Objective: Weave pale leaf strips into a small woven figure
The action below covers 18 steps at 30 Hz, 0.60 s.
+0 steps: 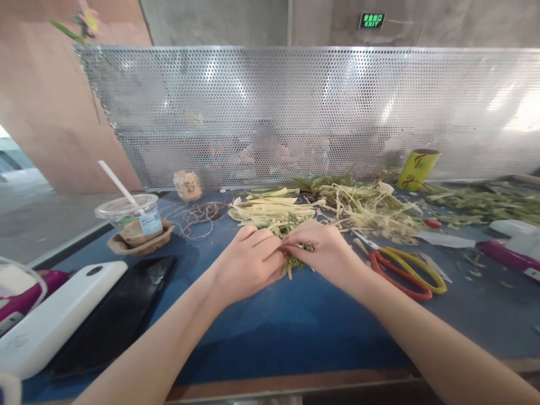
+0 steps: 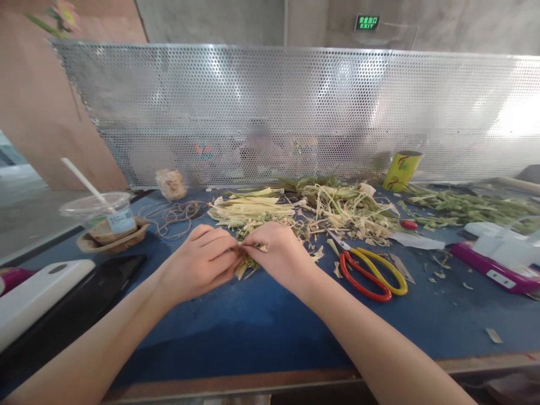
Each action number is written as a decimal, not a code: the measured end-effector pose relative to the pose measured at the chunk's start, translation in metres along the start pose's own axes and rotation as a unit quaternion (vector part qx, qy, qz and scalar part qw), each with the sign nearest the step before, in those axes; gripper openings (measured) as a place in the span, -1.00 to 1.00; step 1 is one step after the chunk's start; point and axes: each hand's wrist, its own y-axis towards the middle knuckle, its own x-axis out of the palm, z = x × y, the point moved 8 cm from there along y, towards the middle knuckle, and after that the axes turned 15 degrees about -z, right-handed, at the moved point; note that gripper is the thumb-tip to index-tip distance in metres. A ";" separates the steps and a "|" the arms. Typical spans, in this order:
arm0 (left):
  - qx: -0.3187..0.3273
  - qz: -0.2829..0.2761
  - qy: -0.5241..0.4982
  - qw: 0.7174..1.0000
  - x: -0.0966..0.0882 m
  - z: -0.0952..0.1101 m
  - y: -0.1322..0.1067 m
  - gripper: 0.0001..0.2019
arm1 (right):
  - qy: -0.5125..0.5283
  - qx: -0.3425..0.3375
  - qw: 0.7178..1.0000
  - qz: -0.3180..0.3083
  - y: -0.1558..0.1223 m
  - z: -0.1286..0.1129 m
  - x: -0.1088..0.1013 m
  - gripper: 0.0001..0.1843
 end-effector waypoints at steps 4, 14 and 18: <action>-0.046 -0.006 -0.111 0.993 0.002 -0.013 -0.001 -0.81 | -0.011 0.046 0.999 -0.014 0.000 0.001 -0.002 -0.91; -0.180 0.029 -0.266 0.947 0.003 -0.031 -0.012 -0.84 | 0.169 0.193 0.962 -0.088 0.000 0.029 0.009 -0.78; -0.210 0.012 -0.329 0.921 0.011 -0.036 -0.014 -0.76 | 0.227 0.188 0.952 -0.084 0.002 0.032 0.012 -0.75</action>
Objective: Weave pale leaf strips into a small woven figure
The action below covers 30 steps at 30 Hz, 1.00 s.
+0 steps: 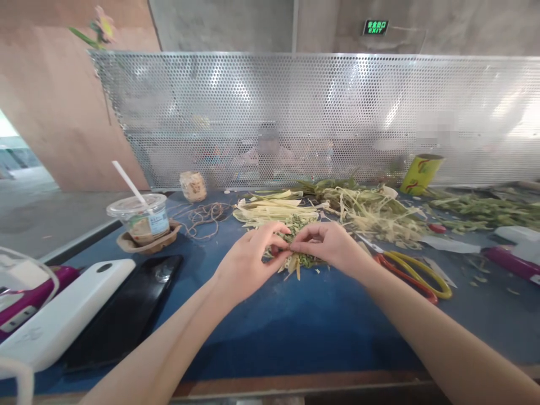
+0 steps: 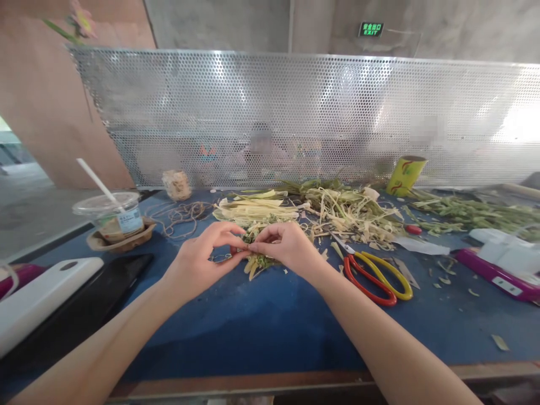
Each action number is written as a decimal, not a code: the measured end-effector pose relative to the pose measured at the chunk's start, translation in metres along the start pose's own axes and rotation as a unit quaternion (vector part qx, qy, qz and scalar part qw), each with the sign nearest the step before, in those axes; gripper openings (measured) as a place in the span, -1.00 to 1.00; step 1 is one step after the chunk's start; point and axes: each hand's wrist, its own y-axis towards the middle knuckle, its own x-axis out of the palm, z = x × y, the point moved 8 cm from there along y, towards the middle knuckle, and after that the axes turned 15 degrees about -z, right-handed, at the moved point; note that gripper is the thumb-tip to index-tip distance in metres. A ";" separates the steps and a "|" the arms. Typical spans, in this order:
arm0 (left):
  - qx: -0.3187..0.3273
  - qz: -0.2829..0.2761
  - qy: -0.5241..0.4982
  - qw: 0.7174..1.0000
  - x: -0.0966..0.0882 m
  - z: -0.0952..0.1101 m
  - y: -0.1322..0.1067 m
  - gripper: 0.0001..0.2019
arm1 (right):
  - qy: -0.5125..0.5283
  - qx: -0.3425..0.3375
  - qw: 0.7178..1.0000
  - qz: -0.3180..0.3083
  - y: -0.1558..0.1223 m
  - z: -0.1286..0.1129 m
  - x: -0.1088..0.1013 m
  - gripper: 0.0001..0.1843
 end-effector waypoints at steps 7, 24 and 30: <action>-0.045 -0.010 -0.105 0.993 0.001 -0.018 0.000 -0.63 | 0.055 -0.060 0.996 -0.038 0.002 0.000 0.001 -0.77; 0.099 0.044 -0.202 0.973 -0.012 0.009 -0.005 -0.62 | 0.234 -0.095 0.951 -0.180 -0.007 -0.013 0.023 -0.48; 0.190 0.075 -0.319 0.926 -0.019 0.028 -0.012 -0.49 | 0.326 -0.108 0.893 -0.290 -0.012 -0.021 0.041 -0.42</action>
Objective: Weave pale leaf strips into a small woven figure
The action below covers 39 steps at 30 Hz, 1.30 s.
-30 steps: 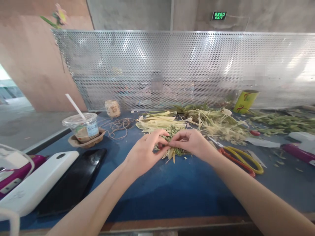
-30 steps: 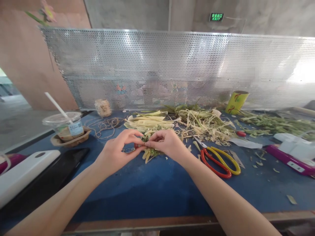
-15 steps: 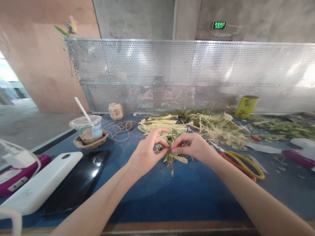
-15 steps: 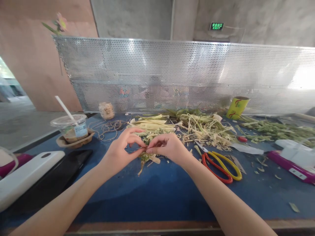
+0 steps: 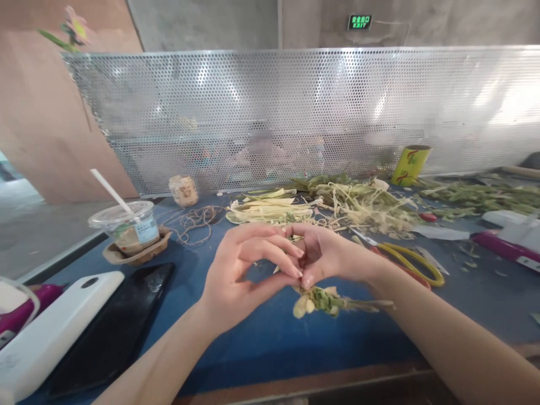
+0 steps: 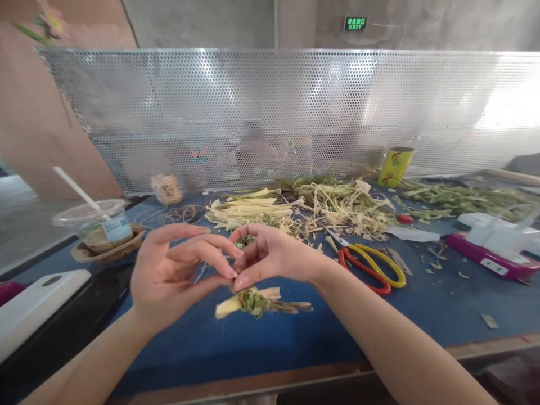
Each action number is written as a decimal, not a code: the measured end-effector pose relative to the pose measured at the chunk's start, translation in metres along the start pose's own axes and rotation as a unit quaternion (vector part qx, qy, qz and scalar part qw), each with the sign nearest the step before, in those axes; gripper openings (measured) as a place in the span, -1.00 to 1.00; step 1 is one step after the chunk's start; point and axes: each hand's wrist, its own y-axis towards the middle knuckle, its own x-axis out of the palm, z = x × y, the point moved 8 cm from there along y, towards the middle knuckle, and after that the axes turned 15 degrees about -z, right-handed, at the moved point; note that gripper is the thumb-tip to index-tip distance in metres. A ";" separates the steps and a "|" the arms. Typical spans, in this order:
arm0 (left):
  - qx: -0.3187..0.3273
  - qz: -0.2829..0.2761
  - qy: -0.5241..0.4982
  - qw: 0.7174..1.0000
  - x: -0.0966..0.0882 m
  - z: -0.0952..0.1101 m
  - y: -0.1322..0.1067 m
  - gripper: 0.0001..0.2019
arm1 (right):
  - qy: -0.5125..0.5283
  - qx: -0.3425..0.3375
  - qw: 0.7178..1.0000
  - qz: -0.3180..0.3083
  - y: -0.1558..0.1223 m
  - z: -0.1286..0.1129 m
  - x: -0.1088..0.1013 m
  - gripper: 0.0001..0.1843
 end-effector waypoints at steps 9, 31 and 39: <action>0.020 -0.009 -0.067 0.997 0.008 0.010 -0.003 -0.26 | 0.108 0.005 0.990 -0.089 0.004 0.008 0.019 -0.35; -0.070 -0.106 0.077 0.989 0.010 0.020 0.010 -0.68 | -0.061 0.029 0.997 0.034 -0.009 -0.010 0.000 -0.52; -0.013 -0.036 0.110 0.993 0.003 0.011 0.001 -0.26 | -0.096 0.006 0.994 0.044 -0.009 -0.017 0.005 -0.49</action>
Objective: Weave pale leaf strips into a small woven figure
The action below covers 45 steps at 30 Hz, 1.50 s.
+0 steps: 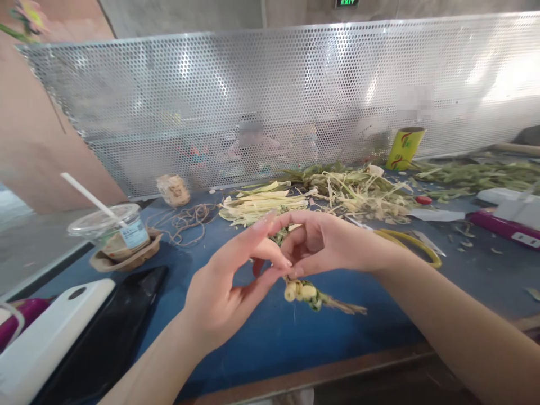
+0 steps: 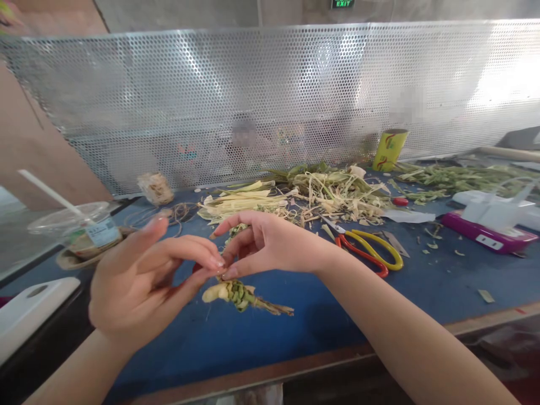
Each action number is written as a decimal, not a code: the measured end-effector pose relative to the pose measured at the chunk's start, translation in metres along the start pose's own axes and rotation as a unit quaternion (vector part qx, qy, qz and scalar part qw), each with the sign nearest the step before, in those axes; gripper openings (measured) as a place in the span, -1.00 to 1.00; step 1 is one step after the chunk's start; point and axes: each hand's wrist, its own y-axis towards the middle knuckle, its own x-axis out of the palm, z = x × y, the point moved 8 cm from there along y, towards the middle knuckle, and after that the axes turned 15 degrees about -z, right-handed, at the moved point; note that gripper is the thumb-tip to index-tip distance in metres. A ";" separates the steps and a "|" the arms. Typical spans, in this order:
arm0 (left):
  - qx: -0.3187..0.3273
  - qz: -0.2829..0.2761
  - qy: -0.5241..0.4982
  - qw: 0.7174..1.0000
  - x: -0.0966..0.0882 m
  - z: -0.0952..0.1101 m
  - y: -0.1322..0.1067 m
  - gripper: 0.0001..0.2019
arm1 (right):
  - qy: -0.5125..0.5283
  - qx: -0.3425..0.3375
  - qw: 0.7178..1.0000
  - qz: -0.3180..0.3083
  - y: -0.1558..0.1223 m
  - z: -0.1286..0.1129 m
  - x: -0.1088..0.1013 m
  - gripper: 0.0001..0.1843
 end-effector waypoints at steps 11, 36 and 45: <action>-0.271 0.046 -0.046 0.960 -0.010 -0.034 -0.006 -0.35 | -0.045 0.048 0.992 0.106 0.001 0.007 -0.010 -0.69; -0.345 0.150 -0.183 0.908 -0.013 -0.059 -0.016 -0.36 | -0.310 -0.044 0.899 0.308 -0.013 -0.016 -0.017 -0.85; -0.308 0.199 -0.270 0.890 -0.012 -0.065 -0.020 -0.36 | -0.227 -0.117 0.923 0.288 -0.011 -0.016 -0.020 -0.94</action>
